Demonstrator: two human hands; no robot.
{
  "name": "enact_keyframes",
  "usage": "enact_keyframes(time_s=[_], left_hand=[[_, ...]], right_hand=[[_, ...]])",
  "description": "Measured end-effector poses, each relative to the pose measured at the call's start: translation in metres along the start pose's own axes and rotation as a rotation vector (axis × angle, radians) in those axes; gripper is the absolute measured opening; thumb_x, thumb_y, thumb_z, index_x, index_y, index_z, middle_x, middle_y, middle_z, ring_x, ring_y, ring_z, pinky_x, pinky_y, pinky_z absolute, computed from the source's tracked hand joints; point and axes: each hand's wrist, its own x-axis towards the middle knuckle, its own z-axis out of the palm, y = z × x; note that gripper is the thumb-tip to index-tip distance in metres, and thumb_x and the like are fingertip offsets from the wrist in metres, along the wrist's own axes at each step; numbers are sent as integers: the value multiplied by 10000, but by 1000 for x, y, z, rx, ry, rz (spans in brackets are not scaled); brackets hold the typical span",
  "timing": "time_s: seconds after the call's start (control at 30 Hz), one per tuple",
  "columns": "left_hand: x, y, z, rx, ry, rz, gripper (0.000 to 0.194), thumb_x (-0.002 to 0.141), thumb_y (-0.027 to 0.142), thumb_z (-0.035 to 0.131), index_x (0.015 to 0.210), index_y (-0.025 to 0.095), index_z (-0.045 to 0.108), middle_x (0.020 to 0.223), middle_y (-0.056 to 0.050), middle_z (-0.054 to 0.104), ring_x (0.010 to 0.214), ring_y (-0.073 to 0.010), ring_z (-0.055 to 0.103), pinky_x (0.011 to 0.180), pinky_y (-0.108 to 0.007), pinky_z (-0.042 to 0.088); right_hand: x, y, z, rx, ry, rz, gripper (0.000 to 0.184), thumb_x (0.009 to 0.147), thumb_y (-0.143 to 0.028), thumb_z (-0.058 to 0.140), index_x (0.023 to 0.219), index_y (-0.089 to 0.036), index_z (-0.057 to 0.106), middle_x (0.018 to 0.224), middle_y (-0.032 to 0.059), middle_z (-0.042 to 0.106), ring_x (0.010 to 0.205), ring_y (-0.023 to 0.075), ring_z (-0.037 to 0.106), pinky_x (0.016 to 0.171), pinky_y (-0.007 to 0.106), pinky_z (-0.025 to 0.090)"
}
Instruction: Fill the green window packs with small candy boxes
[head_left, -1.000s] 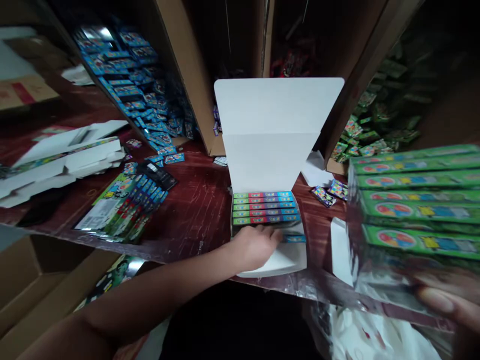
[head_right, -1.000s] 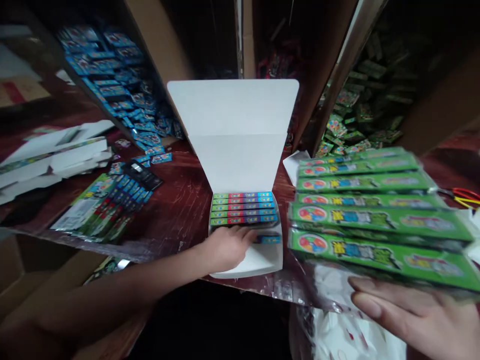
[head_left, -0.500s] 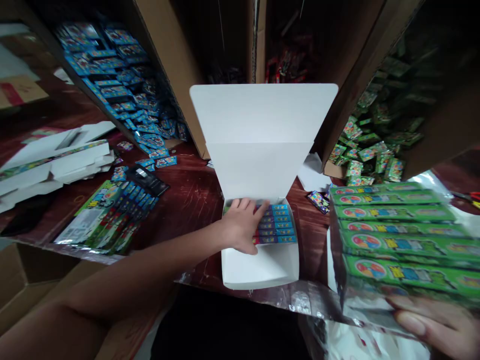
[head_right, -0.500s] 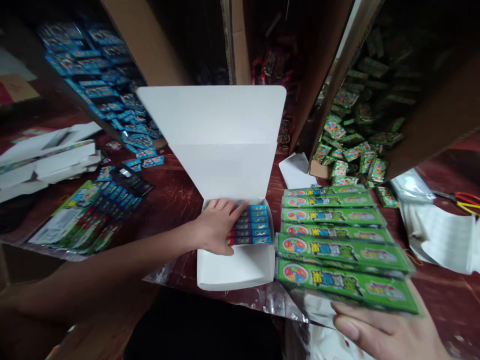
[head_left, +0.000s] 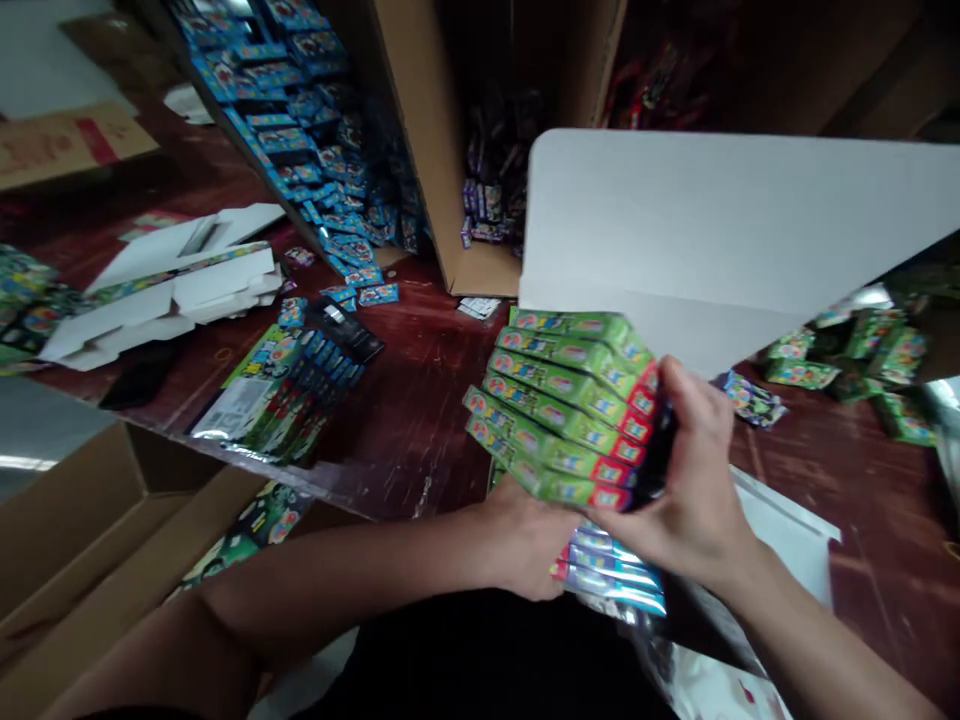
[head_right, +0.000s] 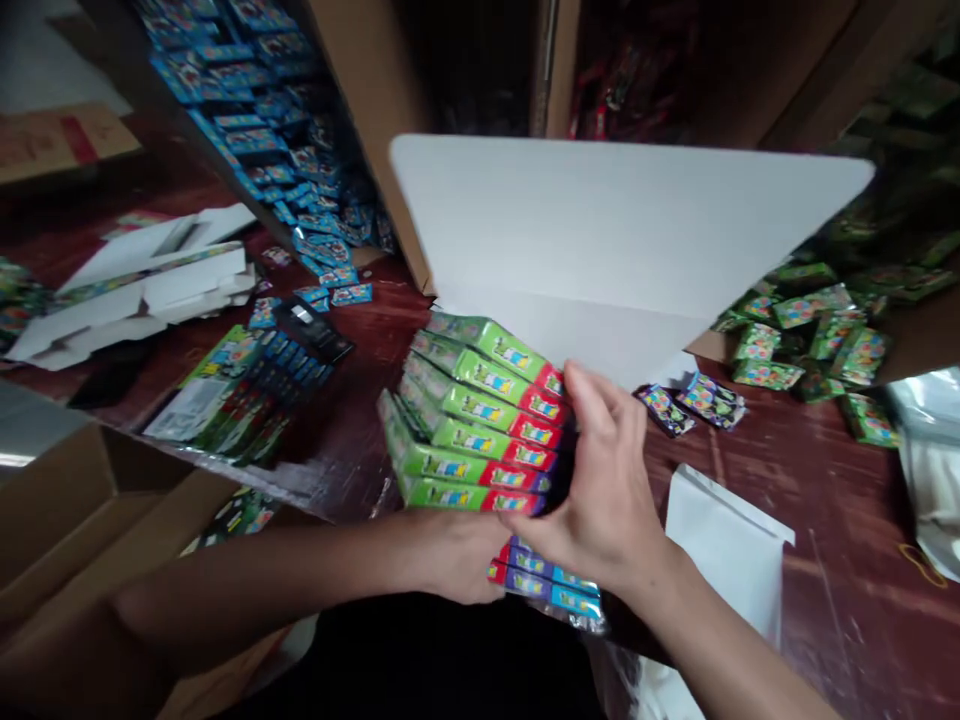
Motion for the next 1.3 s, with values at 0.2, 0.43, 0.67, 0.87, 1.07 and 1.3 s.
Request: enact_keyframes(time_s=[0.2, 0.43, 0.67, 0.87, 1.07, 1.3], left_hand=[[-18, -1, -3, -9, 59, 37, 918, 666, 609, 813, 1373, 133, 470, 1347, -150, 527, 1282, -337, 445, 1133, -473, 342], [-34, -1, 5, 157, 187, 139, 720, 777, 590, 755, 1242, 62, 605, 1260, -172, 595, 1142, -315, 523, 1098, -473, 348], [-38, 2, 8, 127, 167, 43, 775, 779, 658, 719, 1303, 106, 574, 1264, -129, 612, 1103, -287, 524, 976, -452, 398], [-39, 3, 8, 93, 162, 38, 840, 768, 653, 736, 1366, 106, 517, 1322, -120, 597, 1162, -296, 502, 1011, -462, 376], [-39, 1, 9, 45, 148, 33, 836, 752, 680, 731, 1344, 126, 525, 1295, -115, 614, 1151, -291, 517, 1047, -472, 366], [-37, -6, 19, -41, 170, 37, 990, 616, 750, 774, 1356, 141, 527, 1249, -108, 631, 1113, -300, 539, 1032, -452, 435]], right_hand=[[-1, 23, 20, -122, -255, -12, 1029, 787, -585, 691, 1567, -143, 187, 1408, 228, 445, 1249, 430, 470, 1012, 603, 446], [6, 24, 20, -271, -516, -80, 971, 792, -542, 677, 1556, -134, 236, 1345, 222, 495, 1162, 414, 506, 954, 576, 464], [13, 14, 22, -365, -587, -102, 966, 767, -533, 667, 1533, -90, 279, 1331, 238, 506, 1140, 414, 503, 951, 568, 465], [16, 9, 14, -422, -594, -123, 942, 753, -493, 648, 1527, -83, 301, 1309, 231, 530, 1110, 410, 516, 914, 558, 468], [22, 4, 9, -526, -624, -135, 929, 748, -514, 643, 1526, -93, 361, 1228, 227, 570, 1072, 432, 511, 889, 577, 427], [46, -28, 39, -495, -689, -90, 875, 740, -427, 659, 1498, -56, 428, 1194, 241, 581, 1085, 418, 512, 926, 555, 389]])
